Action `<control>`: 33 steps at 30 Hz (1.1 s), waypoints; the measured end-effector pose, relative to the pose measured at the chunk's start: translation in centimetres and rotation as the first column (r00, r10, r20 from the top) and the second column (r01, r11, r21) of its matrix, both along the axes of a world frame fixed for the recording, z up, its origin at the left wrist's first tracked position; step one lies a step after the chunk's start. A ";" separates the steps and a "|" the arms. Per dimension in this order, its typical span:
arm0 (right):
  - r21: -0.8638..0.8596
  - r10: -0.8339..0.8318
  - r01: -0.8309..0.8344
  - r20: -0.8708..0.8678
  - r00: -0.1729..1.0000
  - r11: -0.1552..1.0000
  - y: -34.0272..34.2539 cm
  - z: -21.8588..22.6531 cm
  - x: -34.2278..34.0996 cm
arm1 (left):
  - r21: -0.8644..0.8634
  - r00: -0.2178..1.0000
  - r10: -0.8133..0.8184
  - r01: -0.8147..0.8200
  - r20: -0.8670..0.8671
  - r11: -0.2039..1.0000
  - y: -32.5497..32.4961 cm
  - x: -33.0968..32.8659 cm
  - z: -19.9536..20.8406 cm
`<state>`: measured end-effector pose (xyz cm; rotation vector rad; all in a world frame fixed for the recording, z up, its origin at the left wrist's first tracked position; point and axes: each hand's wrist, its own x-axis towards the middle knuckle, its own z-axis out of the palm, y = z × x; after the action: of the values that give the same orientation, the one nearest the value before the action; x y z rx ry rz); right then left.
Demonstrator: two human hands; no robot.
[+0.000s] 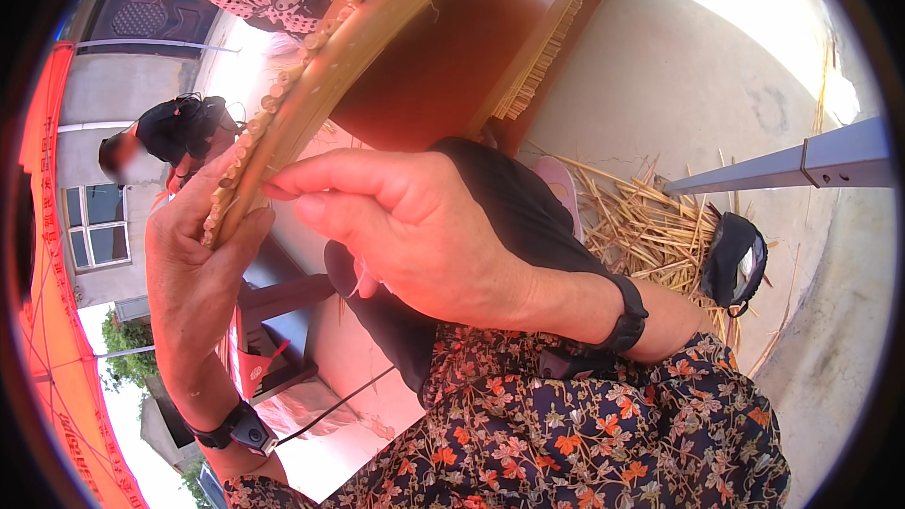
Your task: The person weaves a bamboo mat by hand, using a needle and white thread to stitch bamboo strips together. They adjust the mat's position, pull the thread tight, and occasionally handle a spool of thread. The task involves repetitive stitching and alignment of the bamboo strips.
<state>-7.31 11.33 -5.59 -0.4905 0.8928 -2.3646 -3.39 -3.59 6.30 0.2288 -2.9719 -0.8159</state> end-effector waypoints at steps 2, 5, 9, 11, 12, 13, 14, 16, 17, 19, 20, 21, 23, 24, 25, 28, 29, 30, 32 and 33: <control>-0.001 -0.002 0.002 0.003 1.000 1.000 0.0 0.0 -0.1 | -0.006 1.000 -0.004 0.004 0.007 1.000 0.0 -0.1 0.1; 0.001 0.014 -0.014 0.001 1.000 1.000 0.1 0.2 0.0 | 0.004 0.997 0.026 -0.026 0.076 1.000 0.6 0.0 0.8; 0.011 0.013 -0.013 0.007 1.000 1.000 0.0 0.2 0.0 | -0.021 0.997 0.011 -0.009 0.072 1.000 0.5 -0.1 0.7; 0.016 -0.009 0.008 0.009 1.000 1.000 0.1 0.0 -0.2 | -0.042 0.996 -0.031 0.035 0.085 0.998 0.3 -0.4 0.6; 0.018 -0.025 0.025 0.009 1.000 1.000 0.2 -0.2 -0.3 | -0.034 0.997 -0.030 0.032 0.064 0.999 0.3 -0.6 0.3; 0.020 -0.030 0.030 -0.003 1.000 0.999 0.1 -0.2 0.0 | -0.033 0.999 -0.004 0.006 0.045 0.999 0.3 -0.2 0.2; 0.022 -0.036 0.037 -0.014 0.999 0.999 0.0 -0.2 0.3 | -0.032 0.999 0.020 -0.019 0.025 0.999 0.3 0.2 0.1; 0.046 -0.050 0.051 -0.024 0.998 0.998 0.1 -0.1 0.8 | -0.068 0.999 -0.032 0.031 -0.017 0.997 0.2 0.7 -0.3; 0.069 -0.056 0.058 -0.024 0.998 0.996 0.2 0.0 1.0 | -0.084 0.997 -0.063 0.059 -0.038 0.995 0.2 0.8 -0.6; 0.125 -0.050 0.052 -0.022 0.999 0.991 0.6 0.1 1.4 | -0.136 0.995 -0.082 0.074 -0.052 0.988 0.9 1.2 -1.3; 0.158 -0.038 0.041 -0.021 0.999 0.987 1.0 0.1 1.5 | -0.159 0.994 -0.092 0.082 -0.059 0.984 1.2 1.4 -1.7; 0.191 -0.025 0.028 -0.018 1.000 0.981 1.3 0.1 1.6 | -0.185 0.989 -0.123 0.106 -0.083 0.977 1.3 1.5 -2.3; 0.184 -0.006 0.001 0.026 1.000 0.983 1.8 -0.5 2.0 | -0.239 0.974 -0.183 0.148 -0.130 0.960 1.3 1.9 -3.3; 0.184 0.006 -0.014 0.048 0.999 0.983 2.2 -0.7 2.1 | -0.281 0.976 -0.194 0.158 -0.102 0.947 1.8 2.2 -3.1; 0.186 0.034 -0.048 0.077 0.996 0.981 2.6 -1.0 2.2 | -0.284 0.974 -0.205 0.170 -0.098 0.944 2.0 2.4 -3.5; 0.183 0.119 -0.142 0.130 0.984 0.973 3.9 -2.4 2.2 | -0.291 0.976 -0.206 0.177 -0.073 0.940 2.8 3.3 -4.6; 0.194 0.144 -0.168 0.133 0.981 0.967 4.3 -2.8 2.2 | -0.304 0.975 -0.208 0.175 -0.080 0.936 2.9 3.5 -5.0; 0.205 0.169 -0.195 0.137 0.976 0.959 4.6 -3.1 2.2 | -0.317 0.974 -0.209 0.172 -0.087 0.933 2.9 3.7 -5.5; 0.157 0.168 -0.190 0.144 0.975 0.969 4.7 -4.3 2.7 | -0.341 0.971 -0.218 0.175 -0.092 0.924 3.0 3.9 -6.1; 0.167 0.147 -0.167 0.127 0.981 0.972 4.9 -4.8 2.9 | -0.353 0.971 -0.223 0.178 -0.090 0.918 3.1 3.9 -6.2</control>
<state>-4.38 16.20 -10.35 -0.3384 0.9641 -2.1240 0.51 -0.52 0.11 -0.1436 -2.9779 -0.2945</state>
